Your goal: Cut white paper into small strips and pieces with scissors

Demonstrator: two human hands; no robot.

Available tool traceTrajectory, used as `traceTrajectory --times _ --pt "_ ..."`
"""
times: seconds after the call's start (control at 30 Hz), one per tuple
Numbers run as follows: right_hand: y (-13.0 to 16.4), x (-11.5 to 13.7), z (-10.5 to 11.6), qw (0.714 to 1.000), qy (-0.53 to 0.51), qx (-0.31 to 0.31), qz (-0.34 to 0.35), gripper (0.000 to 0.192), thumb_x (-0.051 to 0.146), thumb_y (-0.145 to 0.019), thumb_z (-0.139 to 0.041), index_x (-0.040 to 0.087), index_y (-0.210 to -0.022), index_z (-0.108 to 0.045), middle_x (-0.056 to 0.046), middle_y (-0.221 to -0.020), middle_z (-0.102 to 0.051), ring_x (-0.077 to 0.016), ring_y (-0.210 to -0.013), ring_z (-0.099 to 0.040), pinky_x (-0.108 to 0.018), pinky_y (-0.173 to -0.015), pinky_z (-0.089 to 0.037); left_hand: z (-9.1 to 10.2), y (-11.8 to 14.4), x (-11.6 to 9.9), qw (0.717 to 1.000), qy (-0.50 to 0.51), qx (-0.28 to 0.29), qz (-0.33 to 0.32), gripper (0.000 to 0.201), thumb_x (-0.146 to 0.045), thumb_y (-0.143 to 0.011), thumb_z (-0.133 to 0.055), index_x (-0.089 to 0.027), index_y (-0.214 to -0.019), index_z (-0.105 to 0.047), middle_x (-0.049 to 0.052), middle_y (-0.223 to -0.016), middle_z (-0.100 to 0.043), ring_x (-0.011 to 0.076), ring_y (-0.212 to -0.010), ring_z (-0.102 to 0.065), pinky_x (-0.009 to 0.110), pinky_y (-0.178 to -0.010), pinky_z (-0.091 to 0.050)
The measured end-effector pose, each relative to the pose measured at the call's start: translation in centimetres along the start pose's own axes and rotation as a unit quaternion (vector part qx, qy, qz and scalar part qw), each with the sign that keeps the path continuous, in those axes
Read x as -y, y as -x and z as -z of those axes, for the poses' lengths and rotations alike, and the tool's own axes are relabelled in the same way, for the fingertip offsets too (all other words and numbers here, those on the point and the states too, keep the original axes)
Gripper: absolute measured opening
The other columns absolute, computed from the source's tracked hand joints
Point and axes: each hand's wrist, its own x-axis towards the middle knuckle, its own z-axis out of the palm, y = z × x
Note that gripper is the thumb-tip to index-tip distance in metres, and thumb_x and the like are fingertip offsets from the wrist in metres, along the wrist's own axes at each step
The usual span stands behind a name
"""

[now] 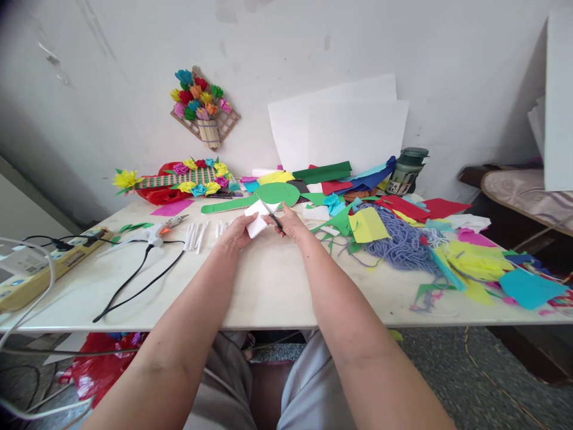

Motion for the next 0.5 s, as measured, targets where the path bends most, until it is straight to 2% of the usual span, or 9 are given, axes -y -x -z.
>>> traceTrajectory --times 0.13,0.3,0.5 --pt "-0.02 0.04 -0.28 1.000 0.015 -0.008 0.000 0.101 0.040 -0.067 -0.071 0.005 -0.141 -0.011 0.010 -0.040 -0.046 -0.0067 -0.033 -0.037 -0.016 -0.030 -0.028 0.10 -0.04 -0.06 1.000 0.002 -0.007 0.002 0.022 -0.005 -0.071 -0.057 -0.008 -0.092 -0.060 0.008 -0.079 -0.068 0.0145 -0.066 -0.063 0.026 -0.071 -0.051" --pt "0.08 0.24 -0.48 0.999 0.029 -0.019 -0.003 0.097 0.040 -0.067 -0.071 0.008 -0.140 -0.016 0.011 -0.040 -0.045 -0.0068 -0.033 -0.038 -0.016 -0.030 -0.029 0.25 -0.21 -0.06 1.000 -0.002 -0.013 0.008 0.022 -0.005 -0.071 -0.055 -0.008 -0.092 -0.059 0.008 -0.079 -0.068 0.0147 -0.066 -0.063 0.025 -0.068 -0.051" --pt "0.12 0.44 -0.65 0.999 0.030 -0.026 0.001 0.090 0.036 -0.065 -0.073 0.009 -0.135 -0.024 0.011 -0.043 -0.046 -0.0056 -0.033 -0.037 -0.016 -0.030 -0.031 0.40 -0.51 0.11 1.000 -0.004 -0.008 0.018 0.024 -0.006 -0.070 -0.056 -0.009 -0.094 -0.059 0.009 -0.083 -0.068 0.0156 -0.069 -0.064 0.029 -0.076 -0.051"
